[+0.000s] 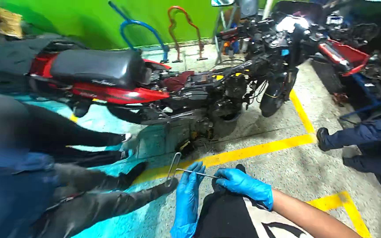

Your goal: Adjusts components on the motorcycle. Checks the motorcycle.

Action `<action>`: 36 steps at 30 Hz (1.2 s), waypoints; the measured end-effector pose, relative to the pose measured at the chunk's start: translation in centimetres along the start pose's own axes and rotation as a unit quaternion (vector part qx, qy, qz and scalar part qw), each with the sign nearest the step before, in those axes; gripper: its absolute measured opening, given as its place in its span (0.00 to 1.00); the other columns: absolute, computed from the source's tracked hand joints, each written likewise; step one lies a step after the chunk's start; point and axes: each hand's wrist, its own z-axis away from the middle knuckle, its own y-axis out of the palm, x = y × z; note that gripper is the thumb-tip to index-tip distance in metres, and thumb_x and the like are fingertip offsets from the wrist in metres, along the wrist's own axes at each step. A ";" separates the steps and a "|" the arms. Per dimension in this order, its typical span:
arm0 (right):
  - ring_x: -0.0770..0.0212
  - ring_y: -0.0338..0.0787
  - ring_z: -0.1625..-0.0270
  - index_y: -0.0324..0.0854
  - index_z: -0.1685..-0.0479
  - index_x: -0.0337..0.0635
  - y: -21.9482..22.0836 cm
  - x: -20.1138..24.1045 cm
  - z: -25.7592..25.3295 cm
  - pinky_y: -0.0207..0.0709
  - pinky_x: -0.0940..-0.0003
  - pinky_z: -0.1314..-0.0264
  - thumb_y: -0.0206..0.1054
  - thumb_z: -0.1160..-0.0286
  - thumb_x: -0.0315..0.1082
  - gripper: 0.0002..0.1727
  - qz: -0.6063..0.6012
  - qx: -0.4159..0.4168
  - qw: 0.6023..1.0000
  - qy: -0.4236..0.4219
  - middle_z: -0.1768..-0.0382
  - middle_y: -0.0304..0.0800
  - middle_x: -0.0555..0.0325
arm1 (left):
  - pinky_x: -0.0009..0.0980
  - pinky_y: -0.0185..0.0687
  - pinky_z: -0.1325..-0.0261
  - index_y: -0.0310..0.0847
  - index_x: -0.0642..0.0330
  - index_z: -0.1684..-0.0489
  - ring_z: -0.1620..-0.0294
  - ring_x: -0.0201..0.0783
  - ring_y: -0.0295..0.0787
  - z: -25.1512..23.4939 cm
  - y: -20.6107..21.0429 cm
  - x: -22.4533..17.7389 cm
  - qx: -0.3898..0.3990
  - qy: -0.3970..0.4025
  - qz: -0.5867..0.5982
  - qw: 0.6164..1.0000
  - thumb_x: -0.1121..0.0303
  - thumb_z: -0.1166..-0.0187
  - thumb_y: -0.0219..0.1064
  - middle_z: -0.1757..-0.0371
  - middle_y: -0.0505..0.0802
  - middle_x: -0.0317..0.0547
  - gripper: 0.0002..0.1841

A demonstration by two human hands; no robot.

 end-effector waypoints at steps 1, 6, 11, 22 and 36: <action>0.51 0.91 0.55 0.84 0.36 0.41 -0.1 -0.1 0.0 0.81 0.46 0.47 0.59 0.14 0.43 0.19 -0.006 -0.006 1.000 -0.006 0.55 0.92 0.47 | 0.36 0.91 0.41 0.75 0.74 0.38 0.51 0.42 0.96 -0.1 0.3 -0.1 -0.033 0.014 -0.016 0.999 0.80 0.14 0.51 0.49 0.95 0.53 0.13; 0.48 0.92 0.51 0.86 0.40 0.41 0.2 0.1 0.8 0.81 0.42 0.43 0.61 0.15 0.39 0.16 0.002 0.017 0.998 -0.068 0.54 0.93 0.46 | 0.24 0.90 0.65 0.73 0.56 0.60 0.77 0.26 0.86 -1.3 0.6 -0.5 -0.079 0.040 0.036 0.995 0.82 0.18 0.55 0.75 0.86 0.32 0.08; 0.49 0.89 0.41 0.87 0.43 0.37 1.0 -0.7 1.2 0.78 0.46 0.34 0.63 0.15 0.43 0.18 -0.028 0.021 0.991 -0.132 0.45 0.90 0.43 | 0.31 0.92 0.53 0.84 0.53 0.61 0.66 0.33 0.92 -1.9 0.5 -0.9 0.026 -0.012 0.161 0.987 0.67 0.08 0.46 0.68 0.92 0.38 0.18; 0.57 0.86 0.61 0.80 0.35 0.37 1.1 -2.5 0.1 0.79 0.54 0.52 0.68 0.20 0.39 0.20 -0.119 0.054 0.991 -0.011 0.58 0.88 0.47 | 0.32 0.92 0.51 0.75 0.69 0.47 0.61 0.38 0.95 -2.6 0.9 -0.9 -0.009 -0.071 -0.045 0.996 0.81 0.12 0.51 0.59 0.95 0.50 0.08; 0.54 0.88 0.53 0.85 0.42 0.37 0.8 -1.2 0.0 0.78 0.49 0.45 0.65 0.19 0.37 0.15 -0.063 0.060 0.996 -0.017 0.54 0.90 0.46 | 0.41 0.87 0.34 0.80 0.64 0.40 0.38 0.48 0.92 -2.4 -0.2 -0.5 0.080 -0.079 0.103 0.988 0.72 0.10 0.46 0.38 0.92 0.56 0.16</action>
